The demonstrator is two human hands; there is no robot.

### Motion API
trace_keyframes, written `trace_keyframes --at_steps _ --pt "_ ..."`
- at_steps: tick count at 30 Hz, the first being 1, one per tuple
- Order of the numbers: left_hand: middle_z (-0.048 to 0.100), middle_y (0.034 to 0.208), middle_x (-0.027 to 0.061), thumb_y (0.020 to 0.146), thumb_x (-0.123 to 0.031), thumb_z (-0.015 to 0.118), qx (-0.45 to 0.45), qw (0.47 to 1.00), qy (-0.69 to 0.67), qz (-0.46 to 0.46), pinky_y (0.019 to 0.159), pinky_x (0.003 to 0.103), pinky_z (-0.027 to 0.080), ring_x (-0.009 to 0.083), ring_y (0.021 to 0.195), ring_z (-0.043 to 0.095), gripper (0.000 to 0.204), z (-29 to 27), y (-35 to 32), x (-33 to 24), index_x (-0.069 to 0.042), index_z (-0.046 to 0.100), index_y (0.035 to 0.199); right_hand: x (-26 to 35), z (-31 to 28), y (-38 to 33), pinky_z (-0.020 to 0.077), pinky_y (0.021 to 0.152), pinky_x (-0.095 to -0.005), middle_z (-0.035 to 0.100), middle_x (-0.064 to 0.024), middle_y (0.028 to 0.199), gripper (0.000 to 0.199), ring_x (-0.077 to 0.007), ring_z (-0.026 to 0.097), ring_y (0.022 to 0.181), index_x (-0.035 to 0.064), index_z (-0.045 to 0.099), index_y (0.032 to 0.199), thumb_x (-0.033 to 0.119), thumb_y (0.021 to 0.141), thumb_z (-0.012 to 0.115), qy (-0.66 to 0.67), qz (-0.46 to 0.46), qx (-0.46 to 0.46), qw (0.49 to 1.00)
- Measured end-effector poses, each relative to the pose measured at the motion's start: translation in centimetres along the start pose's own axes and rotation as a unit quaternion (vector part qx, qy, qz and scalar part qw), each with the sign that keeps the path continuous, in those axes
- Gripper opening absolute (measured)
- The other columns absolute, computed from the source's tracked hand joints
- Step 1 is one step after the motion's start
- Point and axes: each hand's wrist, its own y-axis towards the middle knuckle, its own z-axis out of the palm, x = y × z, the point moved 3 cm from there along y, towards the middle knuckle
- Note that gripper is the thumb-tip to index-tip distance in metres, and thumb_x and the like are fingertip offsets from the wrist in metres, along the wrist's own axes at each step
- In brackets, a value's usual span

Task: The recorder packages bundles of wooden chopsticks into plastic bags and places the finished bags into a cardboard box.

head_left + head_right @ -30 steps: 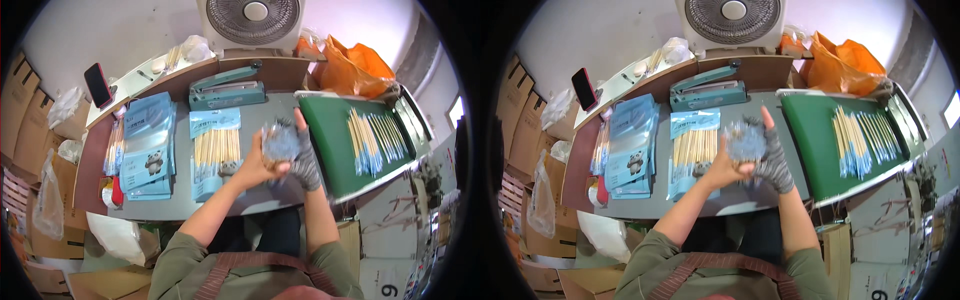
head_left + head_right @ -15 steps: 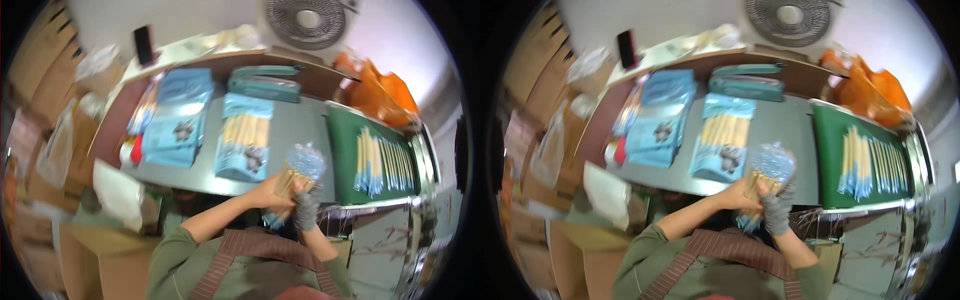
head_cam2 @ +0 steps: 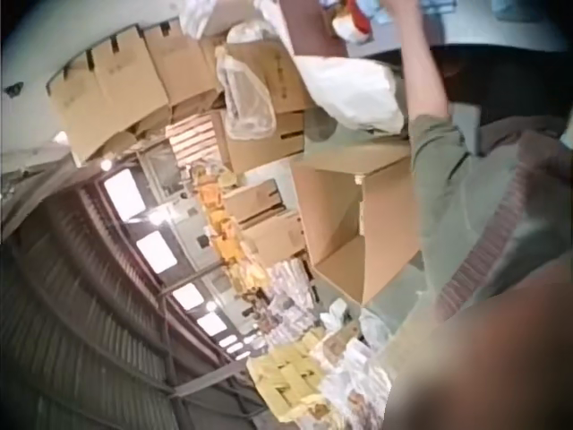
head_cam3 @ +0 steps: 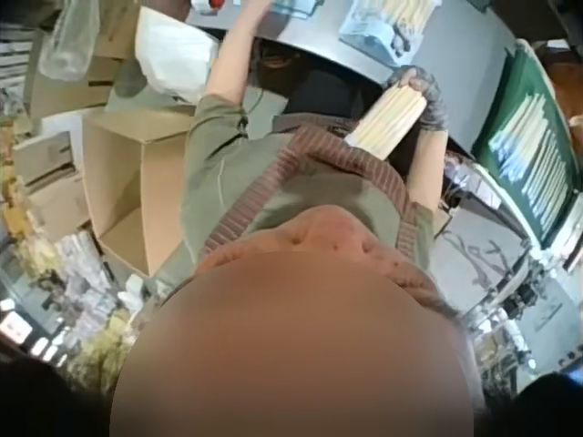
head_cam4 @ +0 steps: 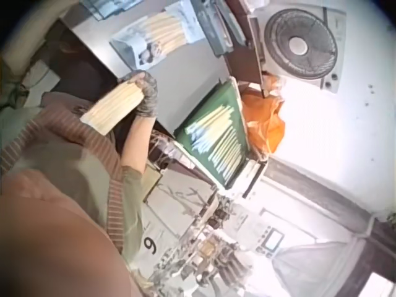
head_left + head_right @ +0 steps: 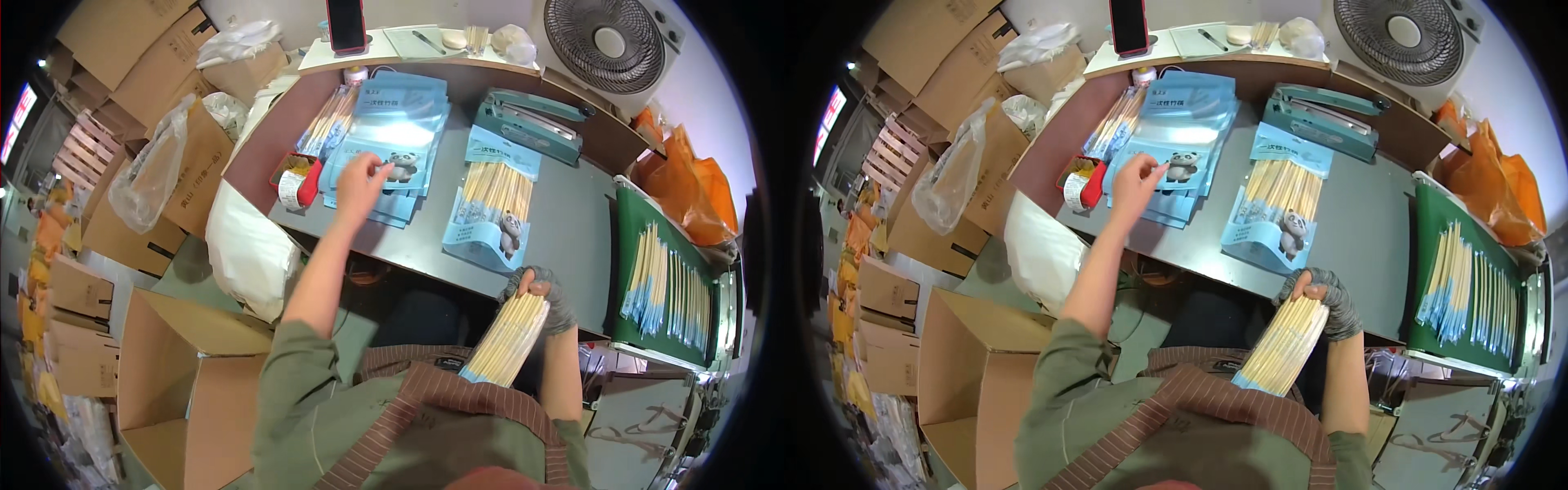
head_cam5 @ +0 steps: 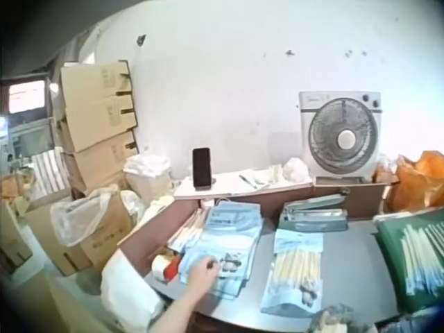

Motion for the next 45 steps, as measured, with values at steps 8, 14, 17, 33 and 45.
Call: trace_keyframes --at_steps 8,14,17,33,45 --pt "0.053 0.071 0.0062 0.072 -0.023 0.074 0.049 0.985 0.085 0.139 0.062 0.036 0.041 0.0246 0.069 0.051 0.025 2.3 3.7 7.2 -0.005 0.056 0.075 0.2 -1.1 4.3 0.0521 0.060 -0.0337 0.060 -0.0200 0.070 0.029 -0.0272 0.060 0.062 -0.0052 0.059 0.070 0.022 0.064 0.065 0.014 0.002 -0.029 0.999" --pt "0.055 0.081 0.0107 0.081 -0.014 0.065 0.125 0.980 0.060 0.141 0.068 0.035 0.043 0.0278 0.078 0.055 0.013 1.5 4.9 7.5 -0.003 0.058 0.085 0.4 0.0 6.7 0.0527 0.062 -0.0343 0.061 -0.0192 0.071 0.030 -0.0262 0.060 0.063 -0.0049 0.059 0.070 0.024 0.065 0.065 0.028 0.024 -0.013 0.999" --pt "0.056 0.082 0.0115 0.083 -0.010 0.059 0.206 0.971 0.040 0.113 0.071 0.035 0.044 0.0291 0.081 0.056 0.008 0.5 5.5 7.8 -0.003 0.058 0.087 0.8 -0.3 7.0 0.0528 0.061 -0.0334 0.061 -0.0174 0.071 0.031 -0.0251 0.061 0.063 -0.0045 0.059 0.071 0.025 0.066 0.066 0.015 0.034 -0.015 0.999" --pt "0.054 0.087 0.0169 0.085 -0.013 0.047 0.180 0.953 0.051 0.241 0.066 0.046 0.045 0.0363 0.082 0.056 0.013 14.6 -5.8 -13.5 -0.003 0.055 0.086 4.3 -1.8 -3.8 0.0512 0.062 -0.0312 0.061 -0.0160 0.069 0.031 -0.0248 0.062 0.065 -0.0035 0.060 0.070 0.025 0.060 0.065 -0.043 -0.099 -0.080 0.991" --pt "0.064 0.073 0.0135 0.076 -0.008 0.063 0.192 0.955 -0.228 -0.013 0.057 0.030 0.045 0.0169 0.064 0.061 0.014 22.8 -12.2 -13.6 0.001 0.065 0.086 -4.2 -10.3 0.8 0.0488 0.067 -0.0285 0.059 -0.0109 0.082 0.028 -0.0191 0.057 0.072 0.0023 0.058 0.084 0.030 0.081 0.057 0.086 -0.011 -0.022 0.996"
